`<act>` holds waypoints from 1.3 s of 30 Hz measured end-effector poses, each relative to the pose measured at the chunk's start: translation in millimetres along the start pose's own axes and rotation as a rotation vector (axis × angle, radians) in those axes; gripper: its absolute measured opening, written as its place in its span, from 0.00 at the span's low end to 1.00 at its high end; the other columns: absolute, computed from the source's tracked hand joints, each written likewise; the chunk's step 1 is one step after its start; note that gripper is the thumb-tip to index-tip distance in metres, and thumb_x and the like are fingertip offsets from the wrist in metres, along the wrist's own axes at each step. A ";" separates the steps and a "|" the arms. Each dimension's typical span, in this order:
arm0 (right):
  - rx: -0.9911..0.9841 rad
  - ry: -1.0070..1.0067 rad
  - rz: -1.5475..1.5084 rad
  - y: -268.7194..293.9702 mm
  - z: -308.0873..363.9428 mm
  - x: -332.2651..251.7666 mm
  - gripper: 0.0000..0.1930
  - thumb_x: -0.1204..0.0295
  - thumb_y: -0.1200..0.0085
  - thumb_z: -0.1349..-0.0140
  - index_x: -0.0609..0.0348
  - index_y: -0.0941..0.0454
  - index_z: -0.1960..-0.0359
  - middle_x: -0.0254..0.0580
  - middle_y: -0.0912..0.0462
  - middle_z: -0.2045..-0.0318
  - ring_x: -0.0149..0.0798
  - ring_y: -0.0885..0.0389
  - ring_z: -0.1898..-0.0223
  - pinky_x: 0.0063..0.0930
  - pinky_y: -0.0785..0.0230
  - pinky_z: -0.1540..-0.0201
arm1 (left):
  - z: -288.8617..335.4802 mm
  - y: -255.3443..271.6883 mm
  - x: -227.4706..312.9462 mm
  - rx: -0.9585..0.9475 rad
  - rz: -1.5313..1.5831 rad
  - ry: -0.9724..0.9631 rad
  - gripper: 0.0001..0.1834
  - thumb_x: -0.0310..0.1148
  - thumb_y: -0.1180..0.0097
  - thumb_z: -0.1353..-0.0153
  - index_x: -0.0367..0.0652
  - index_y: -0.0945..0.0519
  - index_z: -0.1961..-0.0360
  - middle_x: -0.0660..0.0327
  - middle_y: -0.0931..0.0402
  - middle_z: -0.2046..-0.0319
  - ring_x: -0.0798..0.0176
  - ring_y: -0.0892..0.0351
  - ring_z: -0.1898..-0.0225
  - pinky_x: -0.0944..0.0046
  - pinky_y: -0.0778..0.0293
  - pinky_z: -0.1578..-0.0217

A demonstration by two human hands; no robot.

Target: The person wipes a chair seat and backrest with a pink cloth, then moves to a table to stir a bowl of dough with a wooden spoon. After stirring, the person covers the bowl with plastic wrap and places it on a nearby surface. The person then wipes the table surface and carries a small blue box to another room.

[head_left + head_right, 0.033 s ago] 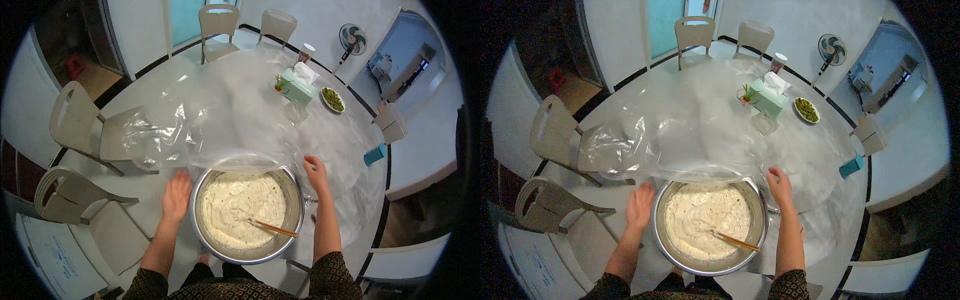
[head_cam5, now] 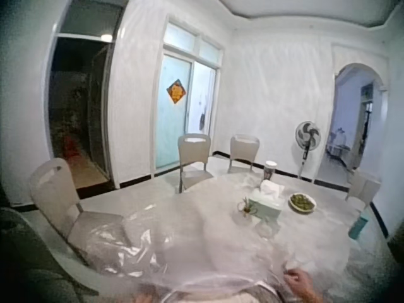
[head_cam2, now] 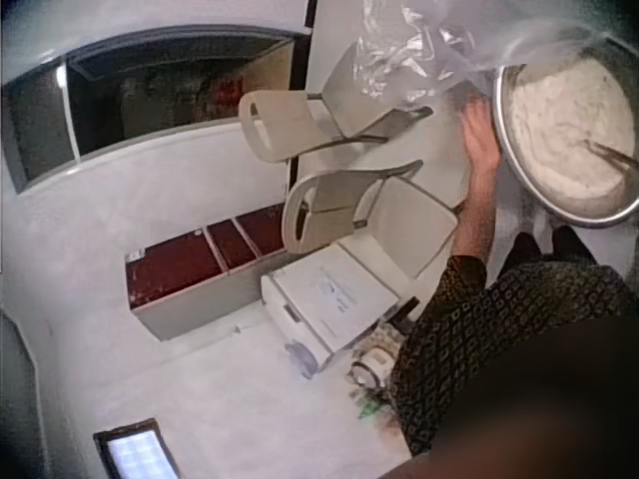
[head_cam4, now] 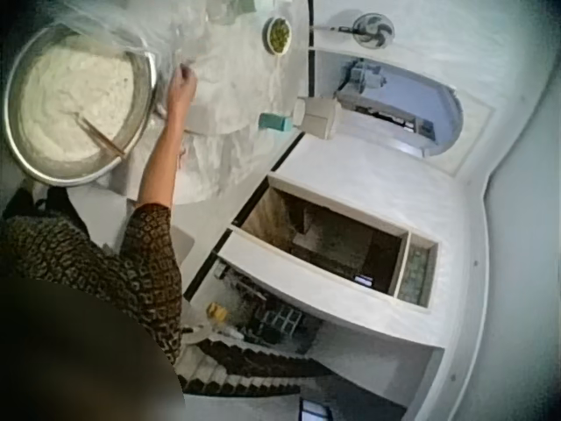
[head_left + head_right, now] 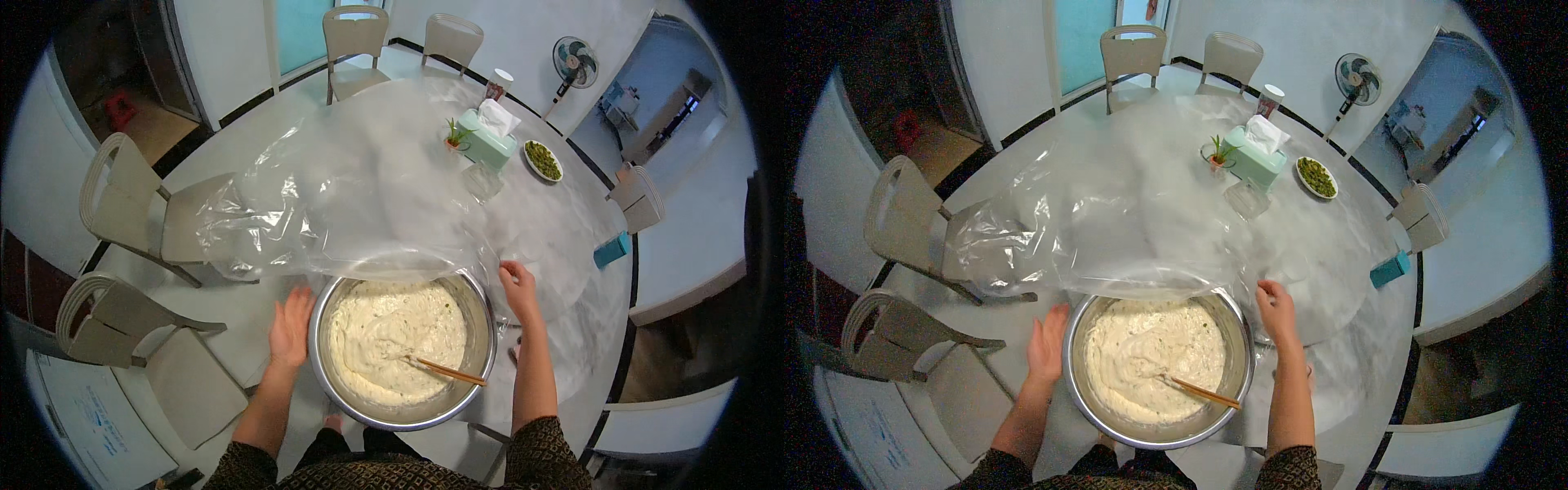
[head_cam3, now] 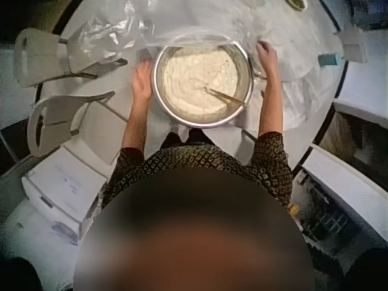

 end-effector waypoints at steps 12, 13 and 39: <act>0.106 -0.487 -0.929 -34.1 144.6 89.7 0.17 0.62 0.60 0.40 0.65 0.28 0.62 0.38 0.24 0.68 0.33 0.26 0.67 0.25 0.34 0.64 | 49.1 8.0 -71.6 0.197 0.064 0.300 0.31 0.53 0.67 0.41 0.38 0.37 0.48 0.51 0.35 0.51 0.54 0.33 0.51 0.57 0.34 0.52; 0.103 -0.533 -0.944 -41.4 149.2 75.2 0.17 0.62 0.59 0.40 0.65 0.28 0.62 0.39 0.24 0.67 0.33 0.26 0.67 0.25 0.33 0.64 | 51.9 11.7 -73.3 0.207 0.073 0.297 0.30 0.53 0.67 0.41 0.38 0.37 0.48 0.51 0.35 0.51 0.54 0.33 0.51 0.57 0.34 0.52; 0.126 -0.014 -0.219 -3.5 13.6 -18.0 0.13 0.68 0.53 0.45 0.64 0.27 0.62 0.42 0.23 0.68 0.35 0.26 0.65 0.24 0.35 0.60 | -33.8 -2.2 51.8 0.185 -0.353 -0.267 0.25 0.49 0.58 0.42 0.41 0.35 0.50 0.62 0.35 0.52 0.65 0.39 0.50 0.60 0.44 0.51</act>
Point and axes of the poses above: each hand's wrist, its own z-axis away from the middle knuckle, its own y-axis out of the back of the hand, x = y × z, the point moved 4 cm from there along -z, towards the middle knuckle
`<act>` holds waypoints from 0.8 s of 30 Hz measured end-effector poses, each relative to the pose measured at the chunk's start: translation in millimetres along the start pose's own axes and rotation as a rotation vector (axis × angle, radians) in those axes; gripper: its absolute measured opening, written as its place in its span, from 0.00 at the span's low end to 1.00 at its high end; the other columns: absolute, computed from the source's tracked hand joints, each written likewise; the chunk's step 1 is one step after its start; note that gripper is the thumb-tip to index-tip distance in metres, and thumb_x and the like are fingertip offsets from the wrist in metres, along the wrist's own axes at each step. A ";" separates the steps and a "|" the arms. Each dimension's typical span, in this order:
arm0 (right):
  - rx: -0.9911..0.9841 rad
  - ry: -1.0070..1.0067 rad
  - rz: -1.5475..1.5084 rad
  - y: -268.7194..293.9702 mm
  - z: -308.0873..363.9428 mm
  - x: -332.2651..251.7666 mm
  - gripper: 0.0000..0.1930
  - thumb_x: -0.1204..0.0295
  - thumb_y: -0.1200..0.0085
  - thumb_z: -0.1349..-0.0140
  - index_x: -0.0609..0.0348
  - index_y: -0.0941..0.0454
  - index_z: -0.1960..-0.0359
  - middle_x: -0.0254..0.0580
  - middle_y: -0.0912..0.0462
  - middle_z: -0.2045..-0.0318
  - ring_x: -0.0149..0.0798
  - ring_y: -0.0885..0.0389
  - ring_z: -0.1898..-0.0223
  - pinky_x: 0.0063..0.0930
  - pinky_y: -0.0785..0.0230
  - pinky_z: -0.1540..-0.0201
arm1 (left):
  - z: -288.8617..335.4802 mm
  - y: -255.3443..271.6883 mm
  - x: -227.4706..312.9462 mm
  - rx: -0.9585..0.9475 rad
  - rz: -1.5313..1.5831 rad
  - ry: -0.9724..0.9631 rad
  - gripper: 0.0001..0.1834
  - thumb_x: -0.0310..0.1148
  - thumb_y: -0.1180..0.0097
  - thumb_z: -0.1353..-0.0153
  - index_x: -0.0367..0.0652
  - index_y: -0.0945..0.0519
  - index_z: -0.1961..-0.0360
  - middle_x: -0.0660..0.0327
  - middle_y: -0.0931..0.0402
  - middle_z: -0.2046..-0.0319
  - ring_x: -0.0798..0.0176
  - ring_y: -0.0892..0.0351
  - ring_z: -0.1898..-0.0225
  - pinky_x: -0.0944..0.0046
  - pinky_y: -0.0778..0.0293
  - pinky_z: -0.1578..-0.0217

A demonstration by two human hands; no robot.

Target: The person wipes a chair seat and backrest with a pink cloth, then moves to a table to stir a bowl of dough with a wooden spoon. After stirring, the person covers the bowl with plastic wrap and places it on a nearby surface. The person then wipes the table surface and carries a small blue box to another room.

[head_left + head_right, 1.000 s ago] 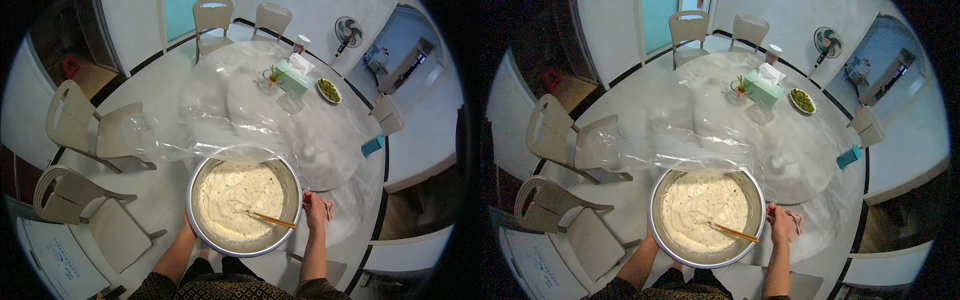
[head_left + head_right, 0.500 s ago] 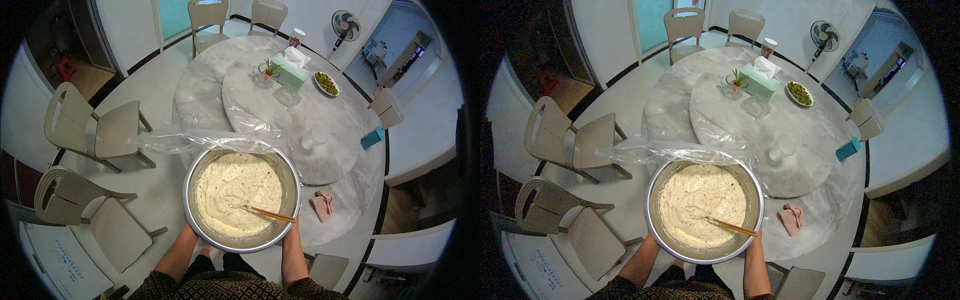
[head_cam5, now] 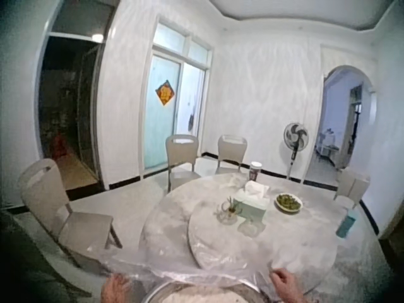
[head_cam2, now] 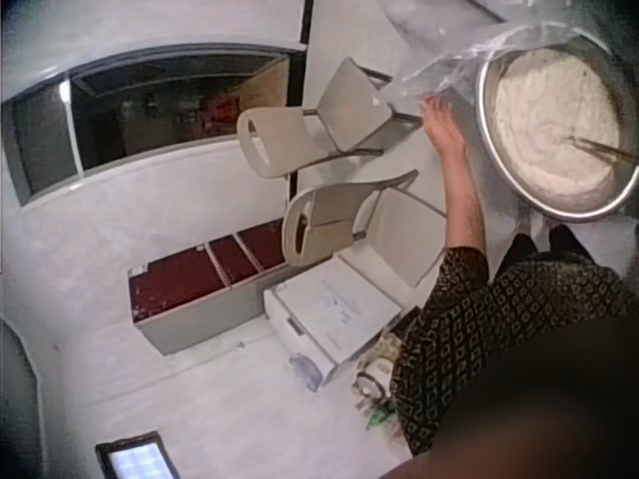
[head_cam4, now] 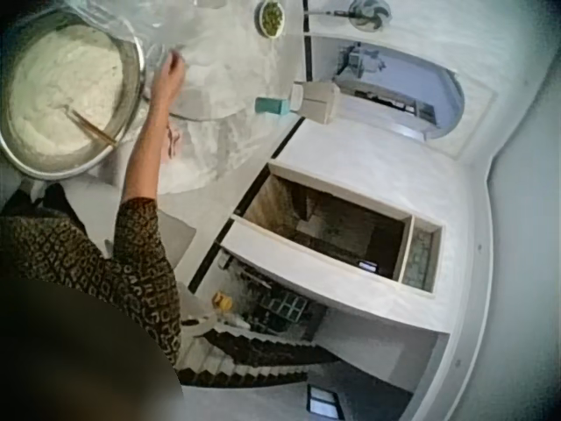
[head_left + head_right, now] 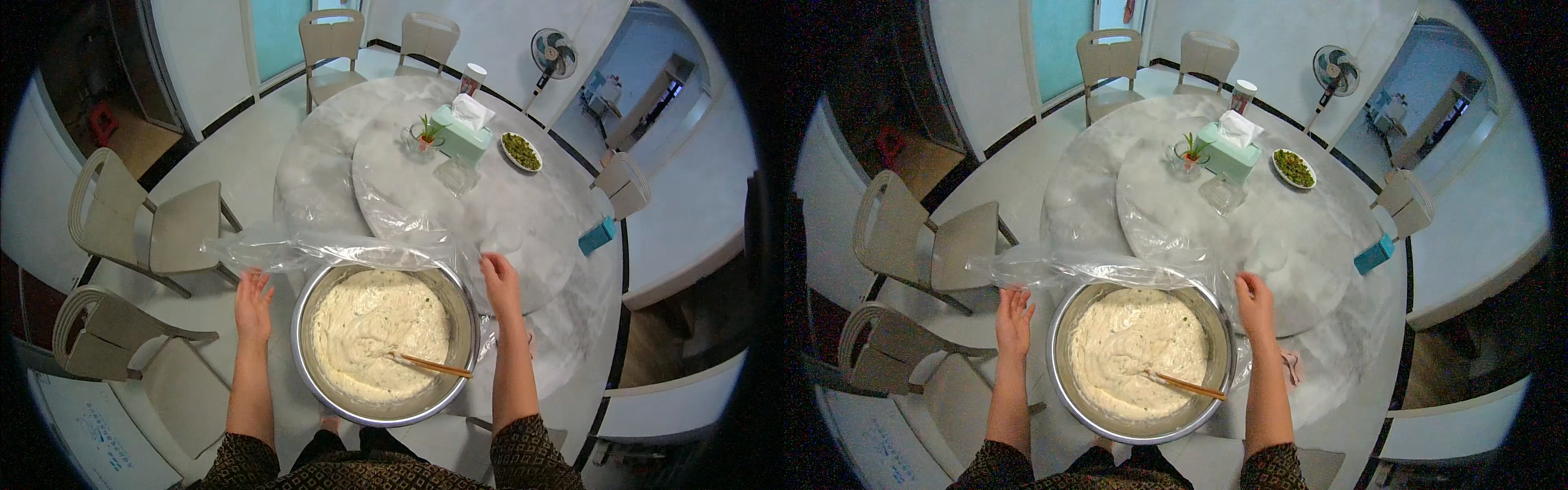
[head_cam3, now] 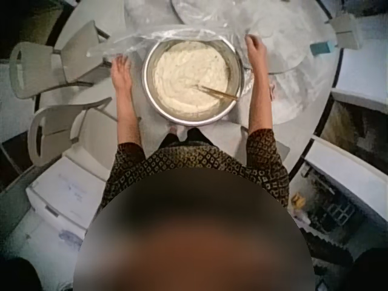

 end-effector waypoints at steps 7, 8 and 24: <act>-0.118 0.077 0.705 -69.4 -91.1 -2.9 0.29 0.52 0.49 0.52 0.58 0.33 0.52 0.48 0.26 0.57 0.47 0.30 0.54 0.38 0.41 0.50 | -38.7 -18.9 22.7 -0.216 0.355 0.075 0.31 0.57 0.60 0.44 0.43 0.37 0.49 0.57 0.39 0.47 0.56 0.45 0.44 0.58 0.48 0.47; -0.169 0.005 0.740 -75.2 -94.7 -3.8 0.30 0.51 0.49 0.52 0.58 0.34 0.51 0.48 0.27 0.56 0.47 0.30 0.53 0.37 0.41 0.50 | -41.6 -22.4 30.1 -0.316 0.434 0.066 0.32 0.57 0.60 0.45 0.42 0.38 0.49 0.55 0.39 0.47 0.55 0.43 0.45 0.56 0.47 0.47; -0.381 0.082 -0.018 -32.8 -53.5 -65.6 0.09 0.71 0.52 0.45 0.62 0.25 0.65 0.36 0.22 0.66 0.28 0.28 0.64 0.21 0.37 0.59 | -43.7 -36.5 70.1 -0.345 -0.092 -0.054 0.09 0.24 0.54 0.45 0.41 0.27 0.62 0.56 0.27 0.62 0.60 0.26 0.65 0.66 0.29 0.63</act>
Point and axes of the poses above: each hand's wrist, its own z-axis away from the middle knuckle, its own y-axis out of the back of the hand, x = y × z, the point moved 4 cm from there along -z, towards the middle knuckle
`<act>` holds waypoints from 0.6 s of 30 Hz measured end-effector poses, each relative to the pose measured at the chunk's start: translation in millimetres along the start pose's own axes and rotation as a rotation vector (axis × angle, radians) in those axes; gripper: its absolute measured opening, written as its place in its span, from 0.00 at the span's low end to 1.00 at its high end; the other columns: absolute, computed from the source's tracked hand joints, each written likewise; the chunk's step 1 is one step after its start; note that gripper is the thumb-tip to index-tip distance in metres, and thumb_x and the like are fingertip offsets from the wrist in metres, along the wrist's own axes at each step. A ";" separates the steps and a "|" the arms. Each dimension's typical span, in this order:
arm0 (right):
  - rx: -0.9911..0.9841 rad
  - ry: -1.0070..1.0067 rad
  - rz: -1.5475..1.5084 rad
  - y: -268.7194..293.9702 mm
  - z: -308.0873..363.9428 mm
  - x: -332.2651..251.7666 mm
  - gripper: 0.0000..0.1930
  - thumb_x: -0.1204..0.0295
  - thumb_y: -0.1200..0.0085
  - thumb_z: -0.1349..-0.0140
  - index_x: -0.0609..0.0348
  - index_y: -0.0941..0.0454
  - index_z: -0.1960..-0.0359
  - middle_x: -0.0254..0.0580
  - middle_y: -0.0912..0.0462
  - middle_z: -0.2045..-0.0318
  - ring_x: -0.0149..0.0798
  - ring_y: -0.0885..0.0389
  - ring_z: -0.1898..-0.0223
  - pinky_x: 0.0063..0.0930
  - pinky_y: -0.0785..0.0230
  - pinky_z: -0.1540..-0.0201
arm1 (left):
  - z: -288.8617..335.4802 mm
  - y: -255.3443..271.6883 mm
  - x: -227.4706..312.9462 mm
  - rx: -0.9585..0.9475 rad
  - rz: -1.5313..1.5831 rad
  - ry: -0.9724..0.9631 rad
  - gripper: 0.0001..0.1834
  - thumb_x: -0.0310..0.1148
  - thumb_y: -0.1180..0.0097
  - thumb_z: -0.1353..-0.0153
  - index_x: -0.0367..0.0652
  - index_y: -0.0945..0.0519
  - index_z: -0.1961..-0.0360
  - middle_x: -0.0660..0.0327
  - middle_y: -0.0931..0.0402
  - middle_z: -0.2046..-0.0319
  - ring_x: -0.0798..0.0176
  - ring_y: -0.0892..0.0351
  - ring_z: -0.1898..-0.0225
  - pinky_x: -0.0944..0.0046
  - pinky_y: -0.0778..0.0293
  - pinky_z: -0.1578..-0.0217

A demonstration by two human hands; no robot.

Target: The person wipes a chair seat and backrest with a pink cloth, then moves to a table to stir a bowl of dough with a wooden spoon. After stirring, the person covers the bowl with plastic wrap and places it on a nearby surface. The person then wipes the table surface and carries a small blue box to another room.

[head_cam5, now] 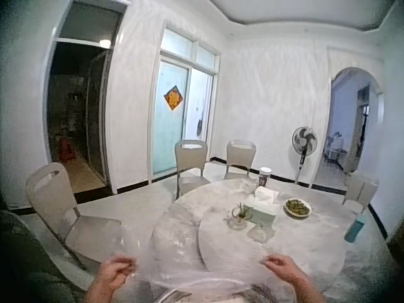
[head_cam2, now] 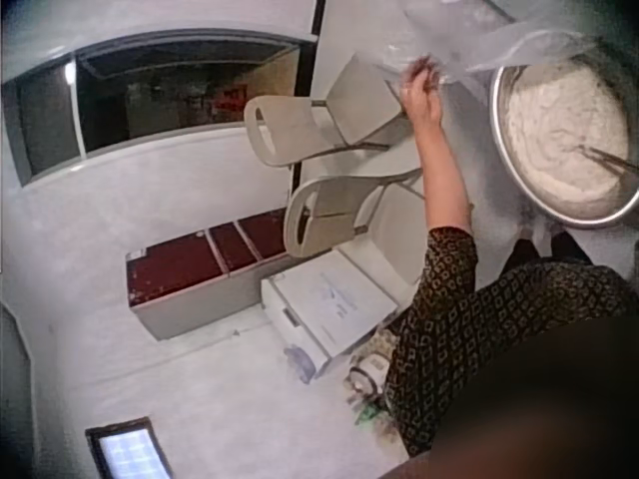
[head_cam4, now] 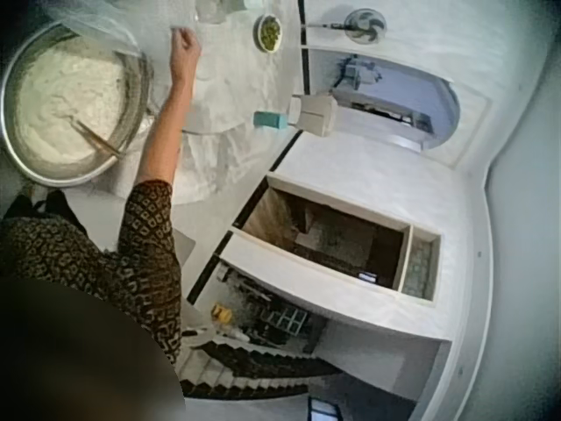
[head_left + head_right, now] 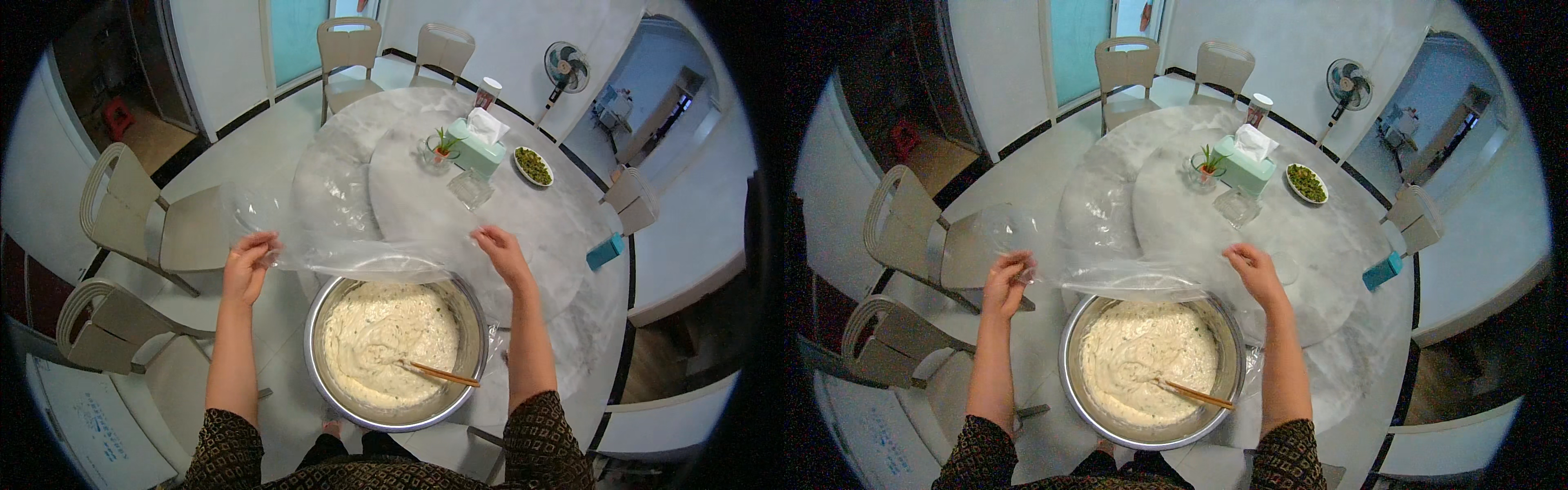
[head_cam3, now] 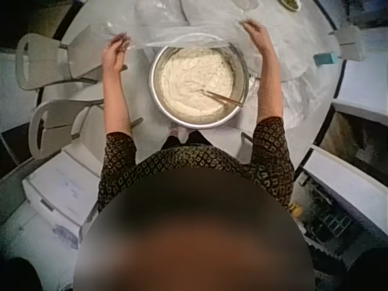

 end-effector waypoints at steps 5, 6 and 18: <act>-0.052 -0.021 -0.251 29.0 95.2 3.0 0.09 0.71 0.52 0.44 0.62 0.26 0.65 0.36 0.23 0.66 0.28 0.28 0.61 0.23 0.38 0.55 | 18.0 11.5 -5.3 -0.140 0.096 -0.014 0.07 0.20 0.51 0.53 0.40 0.30 0.84 0.56 0.26 0.66 0.58 0.28 0.60 0.64 0.32 0.59; -0.082 -0.035 -0.270 30.3 114.1 1.2 0.08 0.72 0.52 0.44 0.63 0.26 0.66 0.36 0.23 0.66 0.29 0.28 0.61 0.23 0.38 0.55 | 22.8 16.1 -3.5 -0.213 0.089 -0.045 0.09 0.20 0.50 0.53 0.41 0.32 0.87 0.56 0.26 0.66 0.58 0.28 0.60 0.64 0.32 0.59; -0.203 -0.348 0.095 -6.2 284.7 33.2 0.06 0.81 0.55 0.50 0.60 0.25 0.76 0.35 0.22 0.70 0.29 0.28 0.66 0.22 0.37 0.59 | 75.2 56.0 -10.1 -0.221 -0.384 0.243 0.10 0.25 0.47 0.55 0.43 0.31 0.90 0.54 0.28 0.60 0.62 0.30 0.59 0.66 0.33 0.60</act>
Point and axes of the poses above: each hand's wrist, its own z-axis away from the middle knuckle, its own y-axis out of the back of the hand, x = y × z, the point moved 4 cm from there along -z, towards the middle knuckle
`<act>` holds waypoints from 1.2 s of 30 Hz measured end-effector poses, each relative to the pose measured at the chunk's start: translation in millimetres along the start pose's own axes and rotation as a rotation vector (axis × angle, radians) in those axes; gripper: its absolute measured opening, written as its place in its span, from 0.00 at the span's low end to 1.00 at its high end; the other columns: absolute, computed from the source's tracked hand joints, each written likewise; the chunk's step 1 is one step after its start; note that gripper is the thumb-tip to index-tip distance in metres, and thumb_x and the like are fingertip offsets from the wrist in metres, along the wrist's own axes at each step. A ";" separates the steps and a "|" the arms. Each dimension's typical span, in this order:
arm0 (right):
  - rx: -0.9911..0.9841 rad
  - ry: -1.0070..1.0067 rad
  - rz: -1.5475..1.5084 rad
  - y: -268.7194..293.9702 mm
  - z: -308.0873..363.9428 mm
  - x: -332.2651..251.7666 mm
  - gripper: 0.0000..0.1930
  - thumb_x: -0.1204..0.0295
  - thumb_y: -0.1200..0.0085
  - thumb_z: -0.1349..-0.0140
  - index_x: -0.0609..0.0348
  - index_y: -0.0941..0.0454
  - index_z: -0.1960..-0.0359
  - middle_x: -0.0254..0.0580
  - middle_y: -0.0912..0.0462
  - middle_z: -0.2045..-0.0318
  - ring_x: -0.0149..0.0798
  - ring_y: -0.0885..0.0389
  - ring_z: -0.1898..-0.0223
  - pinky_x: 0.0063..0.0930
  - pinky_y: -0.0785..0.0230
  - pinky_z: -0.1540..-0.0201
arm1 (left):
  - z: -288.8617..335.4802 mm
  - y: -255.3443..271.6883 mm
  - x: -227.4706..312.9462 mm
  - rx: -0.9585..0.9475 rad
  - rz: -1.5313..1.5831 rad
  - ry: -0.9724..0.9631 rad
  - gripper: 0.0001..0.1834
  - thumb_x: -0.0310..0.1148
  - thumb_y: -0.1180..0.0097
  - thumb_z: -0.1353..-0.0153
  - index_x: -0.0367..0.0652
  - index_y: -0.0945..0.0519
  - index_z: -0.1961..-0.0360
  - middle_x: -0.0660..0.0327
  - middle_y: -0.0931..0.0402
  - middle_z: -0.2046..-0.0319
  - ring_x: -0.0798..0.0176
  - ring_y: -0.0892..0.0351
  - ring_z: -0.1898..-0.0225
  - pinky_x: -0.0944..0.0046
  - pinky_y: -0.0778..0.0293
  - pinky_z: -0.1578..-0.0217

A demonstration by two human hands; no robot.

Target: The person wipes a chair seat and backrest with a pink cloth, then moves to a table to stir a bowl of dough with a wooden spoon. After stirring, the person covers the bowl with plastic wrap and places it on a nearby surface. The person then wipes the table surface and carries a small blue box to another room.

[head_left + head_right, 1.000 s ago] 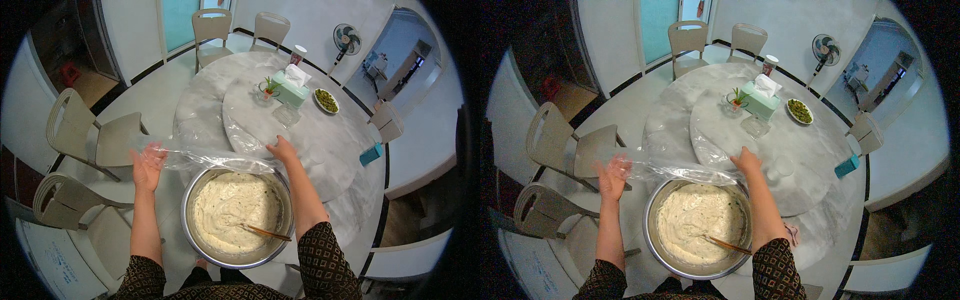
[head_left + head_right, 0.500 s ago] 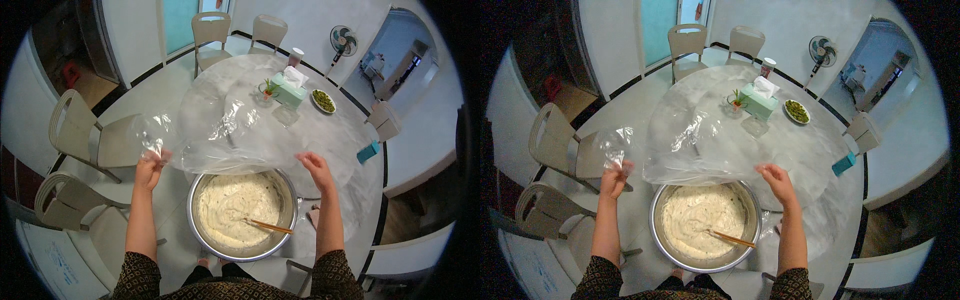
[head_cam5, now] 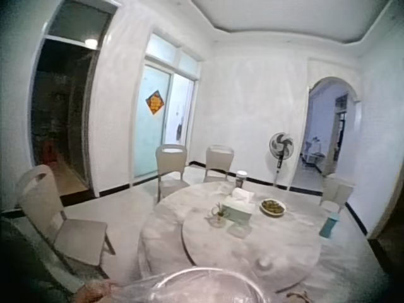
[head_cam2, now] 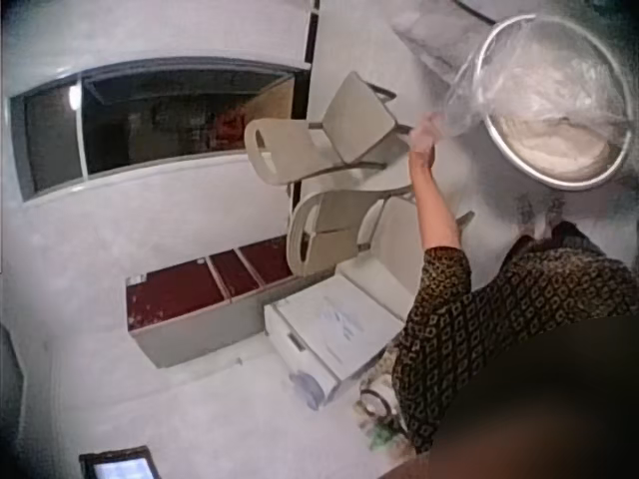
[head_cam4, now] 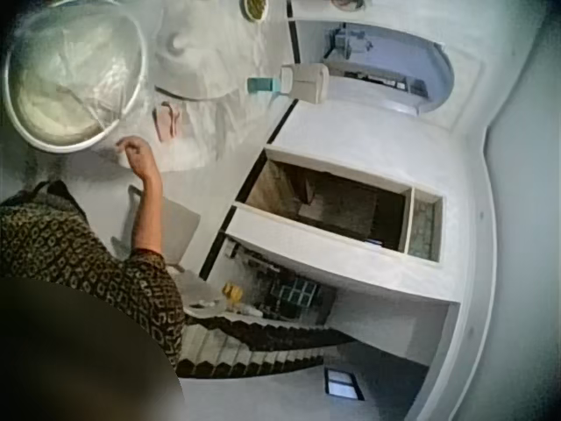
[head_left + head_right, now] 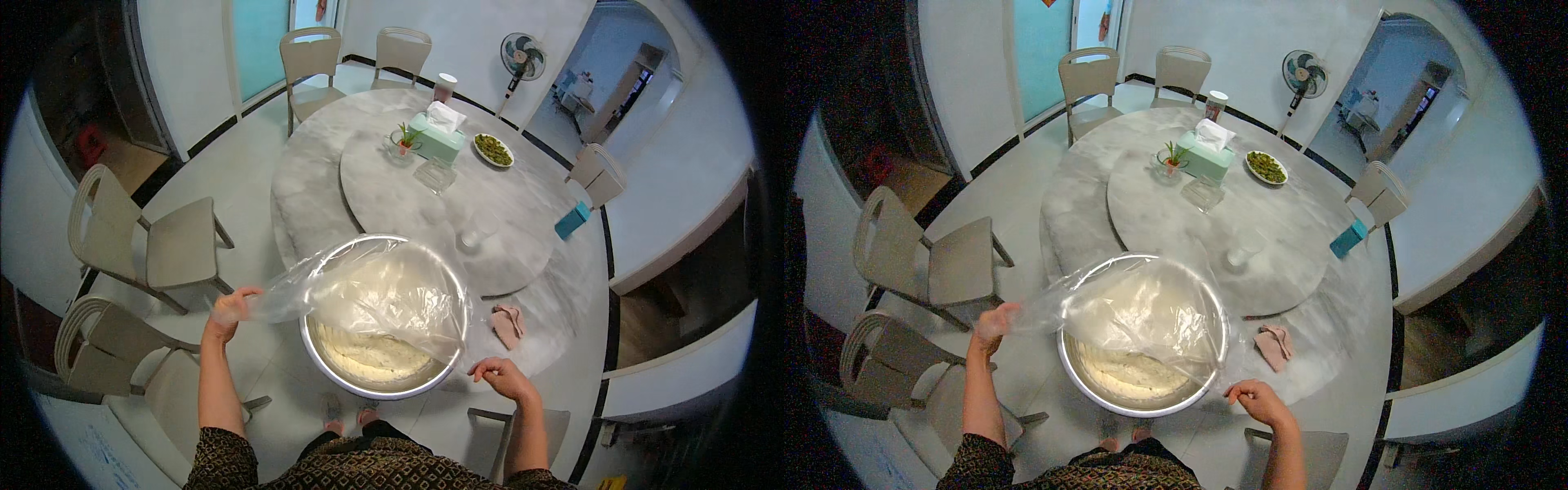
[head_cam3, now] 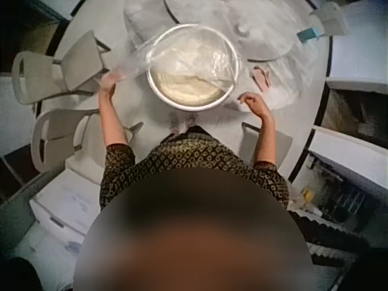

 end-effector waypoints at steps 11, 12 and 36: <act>0.392 0.157 0.121 3.8 -36.8 -44.3 0.30 0.62 0.45 0.51 0.63 0.40 0.48 0.45 0.28 0.57 0.35 0.30 0.57 0.28 0.34 0.61 | 19.9 16.9 1.9 0.149 -0.337 0.075 0.04 0.26 0.53 0.51 0.43 0.26 0.78 0.59 0.29 0.58 0.66 0.29 0.64 0.66 0.31 0.67; 0.379 0.184 0.152 -0.1 -48.1 -41.9 0.34 0.62 0.44 0.52 0.64 0.43 0.45 0.46 0.29 0.55 0.36 0.31 0.55 0.29 0.34 0.61 | 24.2 16.0 4.9 0.222 -0.299 0.169 0.04 0.27 0.53 0.50 0.43 0.25 0.75 0.60 0.29 0.58 0.66 0.28 0.64 0.65 0.29 0.68; -0.141 0.080 0.750 -96.8 39.8 1.9 0.06 0.71 0.51 0.52 0.48 0.23 0.72 0.42 0.28 0.73 0.45 0.27 0.65 0.37 0.34 0.66 | 47.8 29.8 -59.6 0.121 -0.224 0.417 0.07 0.27 0.52 0.46 0.39 0.28 0.65 0.66 0.31 0.82 0.73 0.36 0.83 0.72 0.36 0.81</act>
Point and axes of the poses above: each hand's wrist, its own z-axis away from the middle knuckle, its own y-axis out of the back of the hand, x = y × z, the point moved 4 cm from there along -z, towards the middle knuckle
